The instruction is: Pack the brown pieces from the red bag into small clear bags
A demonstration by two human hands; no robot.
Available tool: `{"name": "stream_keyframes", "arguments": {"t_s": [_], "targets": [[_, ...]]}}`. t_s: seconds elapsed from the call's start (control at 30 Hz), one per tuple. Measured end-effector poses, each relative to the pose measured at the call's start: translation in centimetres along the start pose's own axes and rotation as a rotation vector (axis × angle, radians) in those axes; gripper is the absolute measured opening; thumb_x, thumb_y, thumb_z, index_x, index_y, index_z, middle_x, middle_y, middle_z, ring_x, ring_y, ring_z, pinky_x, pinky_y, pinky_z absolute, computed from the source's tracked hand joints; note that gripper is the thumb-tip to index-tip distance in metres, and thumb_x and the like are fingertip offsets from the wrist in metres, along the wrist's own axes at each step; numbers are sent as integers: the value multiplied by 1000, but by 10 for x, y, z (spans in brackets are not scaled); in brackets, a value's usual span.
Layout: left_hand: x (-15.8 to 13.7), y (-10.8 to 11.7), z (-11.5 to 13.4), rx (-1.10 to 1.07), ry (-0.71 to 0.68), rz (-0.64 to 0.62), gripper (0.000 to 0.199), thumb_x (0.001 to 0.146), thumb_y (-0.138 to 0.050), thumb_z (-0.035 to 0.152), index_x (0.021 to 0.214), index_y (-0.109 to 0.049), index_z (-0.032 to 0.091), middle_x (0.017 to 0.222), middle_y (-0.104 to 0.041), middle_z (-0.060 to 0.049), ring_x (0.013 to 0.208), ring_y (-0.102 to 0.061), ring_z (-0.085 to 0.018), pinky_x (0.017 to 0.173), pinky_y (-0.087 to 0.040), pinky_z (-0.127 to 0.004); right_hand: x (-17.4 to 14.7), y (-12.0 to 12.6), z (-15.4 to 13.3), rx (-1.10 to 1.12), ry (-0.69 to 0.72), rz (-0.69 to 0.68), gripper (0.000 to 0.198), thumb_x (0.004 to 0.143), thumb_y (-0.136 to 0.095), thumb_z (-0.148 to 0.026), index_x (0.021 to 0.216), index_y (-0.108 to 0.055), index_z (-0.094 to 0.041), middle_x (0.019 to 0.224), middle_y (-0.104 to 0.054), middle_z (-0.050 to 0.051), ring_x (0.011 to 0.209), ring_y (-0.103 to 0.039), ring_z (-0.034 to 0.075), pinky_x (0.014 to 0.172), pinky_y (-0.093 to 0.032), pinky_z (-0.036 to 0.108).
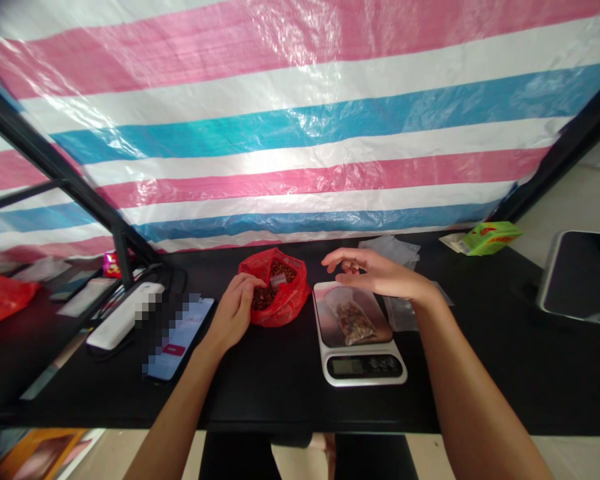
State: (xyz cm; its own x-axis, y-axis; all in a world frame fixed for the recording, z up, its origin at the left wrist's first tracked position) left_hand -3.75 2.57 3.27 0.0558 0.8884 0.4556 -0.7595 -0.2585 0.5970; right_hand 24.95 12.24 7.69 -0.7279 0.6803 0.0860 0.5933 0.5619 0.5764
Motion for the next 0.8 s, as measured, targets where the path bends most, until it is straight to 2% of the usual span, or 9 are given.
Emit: {"name": "stream_keyframes", "arguments": {"t_s": [0.13, 0.37, 0.53, 0.7, 0.8], "targets": [[0, 1, 2, -8, -6, 9, 43, 113, -32, 36, 108, -72, 22, 109, -68, -8, 108, -62, -23, 99, -48, -39, 0, -3, -1, -27, -4, -50, 40, 94, -70, -49, 129, -74, -29, 114, -77, 5, 85, -66, 21, 72, -54, 32], [0, 3, 4, -11, -28, 40, 42, 113, -34, 37, 101, -72, 23, 105, -69, -8, 103, -63, -23, 94, -50, -38, 0, -6, 8, -63, -5, -67, 36, 94, -72, -48, 127, -75, -34, 123, -78, 3, 106, -73, 27, 85, -60, 35], [-1, 4, 6, -22, -48, 69, 43, 113, -34, 36, 99, -72, 22, 102, -69, -8, 99, -65, -22, 91, -51, -37, 0, -11, 9, -39, -66, -110, 38, 93, -71, -50, 124, -75, -28, 108, -80, 5, 96, -75, 26, 78, -60, 33], [-2, 5, 4, -49, -39, 109, 44, 112, -34, 38, 94, -70, 21, 99, -68, -8, 95, -65, -22, 87, -51, -36, -1, -12, 8, -30, -100, -115, 40, 90, -73, -50, 122, -76, -26, 103, -80, 5, 90, -74, 26, 74, -58, 33], [-2, 6, 3, -57, -22, 111, 45, 112, -34, 40, 93, -70, 21, 97, -68, -8, 93, -65, -21, 85, -52, -35, -1, -12, 5, -37, -103, -125, 34, 90, -74, -51, 110, -78, -24, 97, -79, 5, 86, -72, 25, 71, -56, 33]]}}
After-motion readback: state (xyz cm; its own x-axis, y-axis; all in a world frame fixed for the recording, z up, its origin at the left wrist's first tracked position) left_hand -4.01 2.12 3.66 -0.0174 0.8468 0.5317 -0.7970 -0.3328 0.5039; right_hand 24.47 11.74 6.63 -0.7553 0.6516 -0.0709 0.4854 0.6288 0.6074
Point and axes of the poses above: each hand's wrist, its own x-axis towards the middle knuckle, its own y-axis out of the back of the hand, z = x × y, the point moved 6 cm from there along x, towards the middle knuckle
